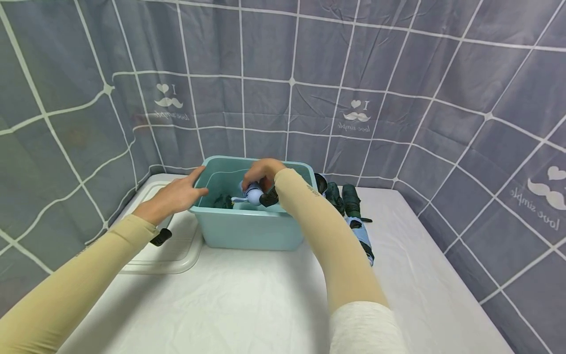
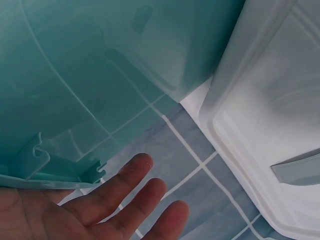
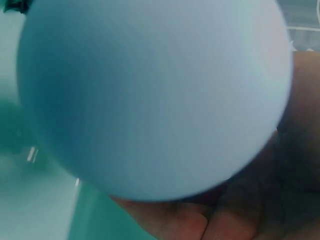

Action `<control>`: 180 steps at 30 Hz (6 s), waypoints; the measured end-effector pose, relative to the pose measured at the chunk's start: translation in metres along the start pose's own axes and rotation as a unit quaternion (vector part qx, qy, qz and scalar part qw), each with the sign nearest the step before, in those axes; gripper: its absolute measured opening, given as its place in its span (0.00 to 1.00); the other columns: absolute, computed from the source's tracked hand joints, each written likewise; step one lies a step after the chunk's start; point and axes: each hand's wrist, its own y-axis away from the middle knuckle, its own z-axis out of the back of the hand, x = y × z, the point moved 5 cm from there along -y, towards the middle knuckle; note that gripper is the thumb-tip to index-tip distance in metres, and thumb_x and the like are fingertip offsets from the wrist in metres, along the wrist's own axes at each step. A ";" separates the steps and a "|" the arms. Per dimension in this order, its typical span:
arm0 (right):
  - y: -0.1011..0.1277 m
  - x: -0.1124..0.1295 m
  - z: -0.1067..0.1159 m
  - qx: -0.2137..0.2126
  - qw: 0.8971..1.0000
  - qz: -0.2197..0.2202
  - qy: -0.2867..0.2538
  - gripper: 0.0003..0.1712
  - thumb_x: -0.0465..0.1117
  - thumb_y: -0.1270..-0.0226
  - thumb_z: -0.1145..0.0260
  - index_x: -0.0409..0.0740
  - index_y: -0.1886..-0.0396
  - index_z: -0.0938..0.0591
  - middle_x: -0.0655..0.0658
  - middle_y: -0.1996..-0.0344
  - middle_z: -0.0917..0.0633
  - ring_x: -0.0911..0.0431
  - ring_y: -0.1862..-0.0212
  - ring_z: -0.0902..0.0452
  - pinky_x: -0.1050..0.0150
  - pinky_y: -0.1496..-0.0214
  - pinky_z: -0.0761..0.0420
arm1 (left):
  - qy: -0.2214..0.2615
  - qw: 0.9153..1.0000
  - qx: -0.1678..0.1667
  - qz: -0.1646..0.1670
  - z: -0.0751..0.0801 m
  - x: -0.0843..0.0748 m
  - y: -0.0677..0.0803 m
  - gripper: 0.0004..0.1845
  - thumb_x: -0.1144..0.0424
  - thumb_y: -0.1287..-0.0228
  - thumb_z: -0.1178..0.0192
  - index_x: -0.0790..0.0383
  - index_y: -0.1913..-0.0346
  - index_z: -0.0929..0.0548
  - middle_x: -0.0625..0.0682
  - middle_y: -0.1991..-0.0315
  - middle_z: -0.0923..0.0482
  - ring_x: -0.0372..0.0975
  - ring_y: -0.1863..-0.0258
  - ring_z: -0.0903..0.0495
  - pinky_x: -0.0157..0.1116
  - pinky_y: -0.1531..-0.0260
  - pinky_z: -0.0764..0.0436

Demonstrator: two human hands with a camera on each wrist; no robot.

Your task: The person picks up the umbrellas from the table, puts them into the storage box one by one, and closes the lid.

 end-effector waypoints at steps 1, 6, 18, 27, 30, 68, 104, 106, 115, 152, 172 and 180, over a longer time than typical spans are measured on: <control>-0.003 0.001 -0.001 0.002 1.000 -0.005 0.001 0.24 0.37 0.30 0.38 0.33 0.38 0.29 0.37 0.48 0.24 0.51 0.61 0.22 0.61 0.61 0.17 | -0.001 1.000 0.001 -0.001 0.000 0.000 0.000 0.43 0.43 0.26 0.56 0.48 0.17 0.63 0.69 0.26 0.39 0.64 0.32 0.32 0.62 0.49 0.25; -0.015 0.004 -0.004 0.009 1.000 -0.023 -0.019 0.23 0.35 0.30 0.38 0.31 0.39 0.29 0.37 0.50 0.24 0.51 0.61 0.22 0.61 0.61 0.18 | -0.002 1.000 0.002 0.001 0.000 0.000 -0.001 0.43 0.43 0.26 0.55 0.47 0.17 0.63 0.68 0.26 0.39 0.64 0.32 0.31 0.62 0.48 0.25; -0.030 0.009 -0.009 -0.005 0.996 -0.068 0.054 0.14 0.42 0.31 0.34 0.35 0.54 0.18 0.41 0.59 0.18 0.54 0.63 0.19 0.64 0.64 0.18 | 0.001 1.000 0.006 0.002 -0.001 -0.004 -0.003 0.43 0.43 0.26 0.55 0.48 0.17 0.62 0.68 0.26 0.37 0.62 0.34 0.29 0.61 0.49 0.24; -0.037 0.016 -0.016 0.006 0.986 -0.085 0.143 0.25 0.49 0.32 0.32 0.43 0.40 0.20 0.42 0.38 0.21 0.54 0.49 0.20 0.61 0.50 0.19 | 0.000 1.000 0.003 0.000 0.000 -0.004 -0.001 0.42 0.43 0.25 0.55 0.47 0.17 0.63 0.68 0.26 0.38 0.62 0.32 0.31 0.62 0.47 0.25; -0.041 0.017 -0.019 0.018 0.985 -0.096 0.145 0.28 0.50 0.30 0.34 0.45 0.34 0.23 0.41 0.35 0.23 0.53 0.46 0.21 0.61 0.46 0.20 | 0.001 1.000 0.005 0.001 0.000 -0.003 0.000 0.42 0.43 0.25 0.55 0.47 0.17 0.63 0.67 0.26 0.38 0.62 0.32 0.31 0.62 0.47 0.25; -0.058 0.007 -0.027 0.055 0.987 -0.032 0.149 0.24 0.43 0.26 0.36 0.41 0.34 0.21 0.47 0.23 0.37 0.57 0.22 0.44 0.65 0.28 0.33 | 0.008 1.000 0.012 0.000 -0.002 -0.001 -0.001 0.43 0.44 0.24 0.56 0.48 0.17 0.65 0.68 0.26 0.37 0.62 0.35 0.27 0.61 0.48 0.24; -0.009 0.015 -0.003 0.006 0.986 0.018 0.165 0.41 0.50 0.26 0.37 0.49 0.19 0.41 0.38 0.25 0.32 0.48 0.37 0.22 0.59 0.49 0.16 | 0.008 1.000 0.021 0.014 0.001 -0.001 0.000 0.43 0.43 0.25 0.56 0.46 0.18 0.66 0.68 0.25 0.40 0.63 0.31 0.32 0.63 0.43 0.27; -0.004 0.014 -0.002 0.004 0.986 0.027 0.164 0.41 0.50 0.26 0.37 0.48 0.19 0.41 0.40 0.25 0.32 0.48 0.36 0.22 0.59 0.48 0.15 | 0.006 1.000 0.020 0.013 0.001 -0.001 0.000 0.43 0.43 0.25 0.56 0.46 0.18 0.66 0.68 0.25 0.40 0.63 0.31 0.32 0.63 0.43 0.27; 0.024 0.009 0.002 -0.026 0.984 0.069 0.161 0.36 0.51 0.26 0.37 0.52 0.22 0.35 0.44 0.26 0.32 0.47 0.35 0.24 0.53 0.42 0.17 | 0.006 1.000 0.017 0.007 0.000 -0.003 0.001 0.43 0.43 0.25 0.56 0.46 0.18 0.66 0.69 0.25 0.41 0.64 0.31 0.32 0.63 0.42 0.28; 0.143 -0.075 0.043 -0.191 0.961 0.172 0.105 0.33 0.49 0.24 0.39 0.56 0.22 0.35 0.40 0.28 0.29 0.41 0.39 0.21 0.44 0.36 0.24 | 0.017 1.000 0.017 0.005 -0.001 -0.003 0.002 0.43 0.44 0.26 0.56 0.46 0.18 0.67 0.70 0.24 0.43 0.65 0.29 0.35 0.66 0.39 0.32; 0.179 -0.151 0.059 -0.240 0.955 0.160 0.065 0.32 0.46 0.22 0.42 0.49 0.23 0.35 0.36 0.29 0.29 0.41 0.35 0.25 0.44 0.36 0.23 | 0.020 1.000 0.019 0.007 -0.002 -0.004 0.000 0.44 0.44 0.26 0.56 0.46 0.18 0.67 0.69 0.23 0.44 0.65 0.29 0.36 0.67 0.38 0.33; 0.184 -0.178 0.062 -0.244 0.958 0.141 0.051 0.33 0.48 0.22 0.42 0.49 0.22 0.36 0.34 0.28 0.30 0.41 0.37 0.24 0.43 0.37 0.23 | 0.018 1.000 0.018 0.004 0.000 -0.004 0.002 0.44 0.43 0.26 0.56 0.46 0.18 0.67 0.70 0.24 0.44 0.65 0.29 0.36 0.67 0.38 0.33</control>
